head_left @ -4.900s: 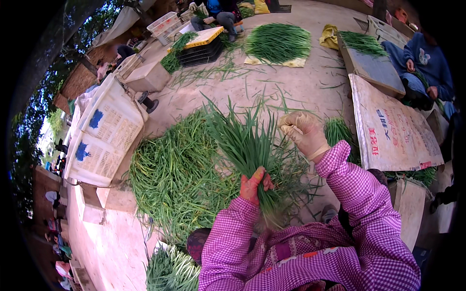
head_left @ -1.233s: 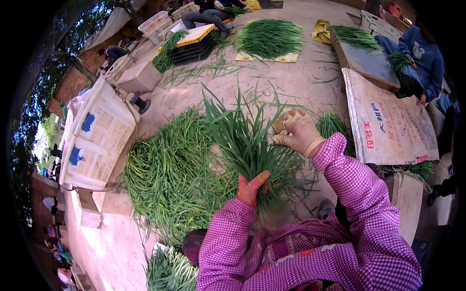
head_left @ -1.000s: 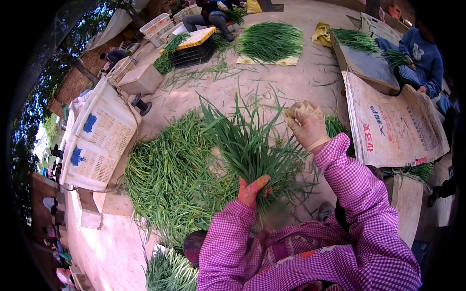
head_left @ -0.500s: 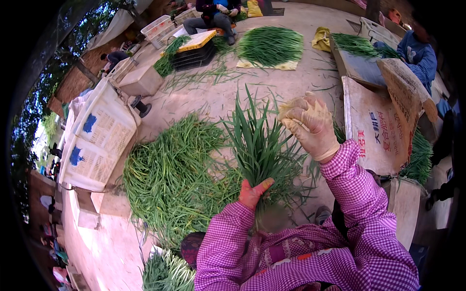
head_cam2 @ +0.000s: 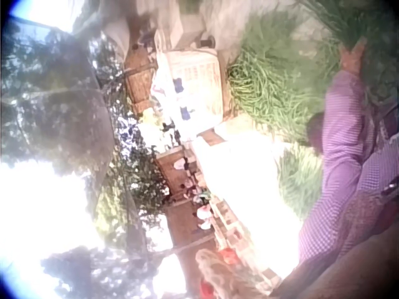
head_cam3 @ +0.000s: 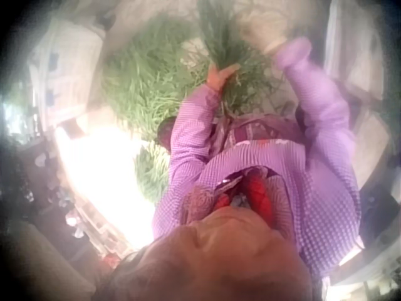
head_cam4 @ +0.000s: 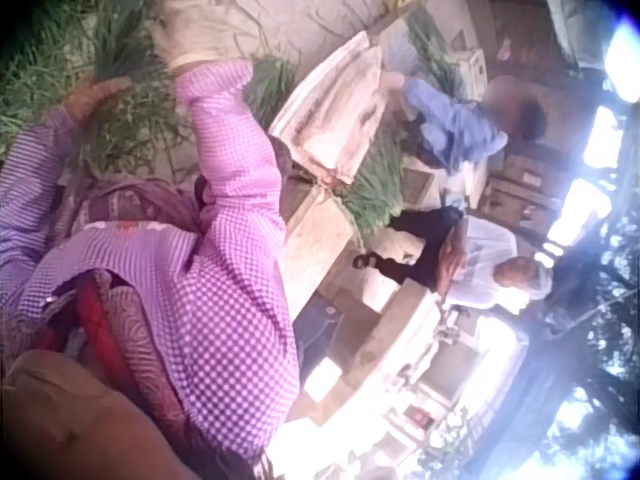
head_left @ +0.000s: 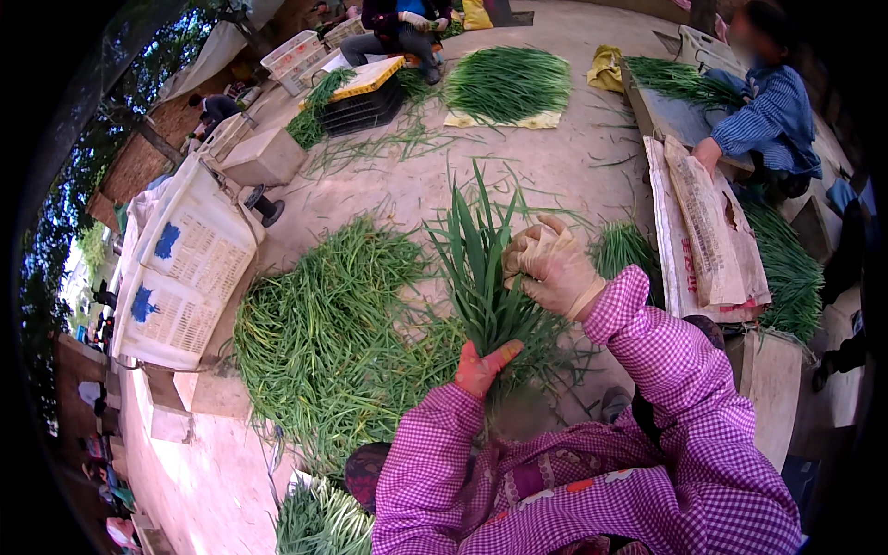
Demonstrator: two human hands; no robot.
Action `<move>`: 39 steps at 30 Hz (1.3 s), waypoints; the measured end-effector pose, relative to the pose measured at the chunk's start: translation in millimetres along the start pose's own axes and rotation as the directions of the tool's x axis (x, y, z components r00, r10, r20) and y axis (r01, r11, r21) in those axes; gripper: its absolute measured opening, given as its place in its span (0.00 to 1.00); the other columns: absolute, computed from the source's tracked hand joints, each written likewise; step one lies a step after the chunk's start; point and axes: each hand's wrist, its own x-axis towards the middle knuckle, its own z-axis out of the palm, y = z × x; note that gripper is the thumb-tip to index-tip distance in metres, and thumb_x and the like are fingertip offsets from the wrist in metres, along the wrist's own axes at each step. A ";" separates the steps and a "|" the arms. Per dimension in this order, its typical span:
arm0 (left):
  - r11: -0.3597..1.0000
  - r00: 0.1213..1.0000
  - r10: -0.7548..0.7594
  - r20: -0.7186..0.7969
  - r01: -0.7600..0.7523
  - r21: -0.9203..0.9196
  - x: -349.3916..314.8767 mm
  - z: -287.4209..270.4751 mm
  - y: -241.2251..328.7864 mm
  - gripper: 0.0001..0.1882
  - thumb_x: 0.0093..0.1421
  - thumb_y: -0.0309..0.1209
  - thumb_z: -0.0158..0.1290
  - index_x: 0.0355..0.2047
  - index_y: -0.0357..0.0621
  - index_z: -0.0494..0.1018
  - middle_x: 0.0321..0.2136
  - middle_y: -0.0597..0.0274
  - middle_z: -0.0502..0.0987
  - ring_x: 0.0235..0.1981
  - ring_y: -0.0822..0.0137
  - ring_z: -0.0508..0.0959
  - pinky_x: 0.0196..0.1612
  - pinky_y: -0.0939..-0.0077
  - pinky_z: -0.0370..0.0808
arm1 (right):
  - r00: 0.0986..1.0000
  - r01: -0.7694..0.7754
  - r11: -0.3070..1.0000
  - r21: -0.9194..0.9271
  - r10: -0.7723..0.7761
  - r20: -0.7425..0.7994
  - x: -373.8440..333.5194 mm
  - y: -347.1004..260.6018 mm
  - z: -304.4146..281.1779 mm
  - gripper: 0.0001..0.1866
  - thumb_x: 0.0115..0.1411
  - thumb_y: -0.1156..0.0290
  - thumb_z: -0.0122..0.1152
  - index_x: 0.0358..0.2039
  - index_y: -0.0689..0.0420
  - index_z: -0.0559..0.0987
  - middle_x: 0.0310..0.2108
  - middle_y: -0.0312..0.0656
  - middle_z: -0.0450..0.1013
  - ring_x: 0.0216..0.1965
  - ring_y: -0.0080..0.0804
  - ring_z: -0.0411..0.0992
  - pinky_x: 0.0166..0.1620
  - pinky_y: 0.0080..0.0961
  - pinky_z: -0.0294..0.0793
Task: The person sorts leeks by hand, removing loose or damaged leaves and piling them into a bundle on the ground.
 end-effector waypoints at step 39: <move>0.982 0.985 -0.077 0.156 0.102 -0.158 -9.6 -3.5 14.0 0.13 0.53 0.34 0.60 0.29 0.35 0.74 0.18 0.57 0.75 0.15 0.69 0.72 0.20 0.75 0.68 | 0.817 -0.129 0.263 0.956 0.575 -0.048 3.6 68.3 -22.3 0.11 0.60 0.67 0.60 0.32 0.64 0.80 0.27 0.40 0.77 0.34 0.27 0.74 0.43 0.24 0.72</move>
